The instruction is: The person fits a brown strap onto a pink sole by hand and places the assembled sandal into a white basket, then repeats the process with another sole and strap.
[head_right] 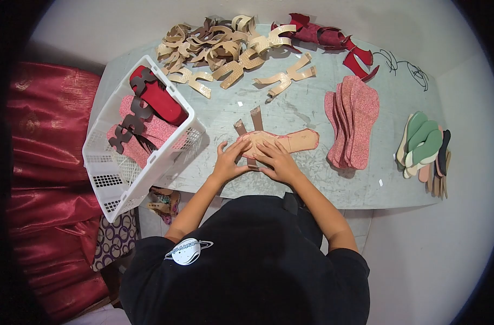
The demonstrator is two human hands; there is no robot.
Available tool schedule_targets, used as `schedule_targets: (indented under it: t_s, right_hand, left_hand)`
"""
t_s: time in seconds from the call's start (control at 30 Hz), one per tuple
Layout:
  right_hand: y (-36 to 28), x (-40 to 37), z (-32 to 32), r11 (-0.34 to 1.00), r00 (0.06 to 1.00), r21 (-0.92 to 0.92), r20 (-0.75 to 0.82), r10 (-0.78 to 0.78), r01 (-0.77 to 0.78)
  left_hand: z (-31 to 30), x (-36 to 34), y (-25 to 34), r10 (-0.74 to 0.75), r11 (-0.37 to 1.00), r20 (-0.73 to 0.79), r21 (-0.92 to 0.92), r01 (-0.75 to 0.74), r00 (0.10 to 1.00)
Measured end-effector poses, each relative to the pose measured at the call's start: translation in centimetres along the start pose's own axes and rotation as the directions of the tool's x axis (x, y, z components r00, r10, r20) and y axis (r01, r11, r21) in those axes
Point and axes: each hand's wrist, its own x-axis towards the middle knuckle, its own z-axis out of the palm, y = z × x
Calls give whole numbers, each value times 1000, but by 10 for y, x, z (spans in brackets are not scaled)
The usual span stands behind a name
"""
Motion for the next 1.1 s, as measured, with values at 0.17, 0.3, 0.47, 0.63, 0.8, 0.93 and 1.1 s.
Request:
schedule_targets:
  t_s: [0.17, 0.3, 0.47, 0.63, 0.8, 0.93, 1.1]
  right_hand:
    - [-3, 3, 0, 994, 996, 84, -41, 77, -73]
    - [2, 2, 1, 993, 997, 89, -32, 74, -71]
    - [5, 3, -2, 977, 995, 189, 11, 100, -100]
    - [5, 3, -5, 971, 995, 217, 28, 99, -102]
    - [7, 3, -4, 966, 995, 237, 29, 96, -100]
    - [7, 3, -5, 972, 997, 223, 20, 75, -78]
    - [5, 3, -5, 971, 996, 221, 29, 83, -87]
  left_hand:
    - [2, -2, 3, -134, 986, 28, -97, 136, 991]
    - [8, -2, 2, -186, 970, 8, -158, 184, 983]
    - [15, 4, 3, -258, 950, -69, -197, 241, 964]
    - [13, 10, 12, -236, 968, -206, -132, 212, 949]
    - [20, 9, 10, -277, 958, -234, -137, 250, 932]
    - [21, 9, 10, -299, 951, -234, -151, 269, 925]
    - [20, 11, 11, -306, 949, -245, -159, 273, 920]
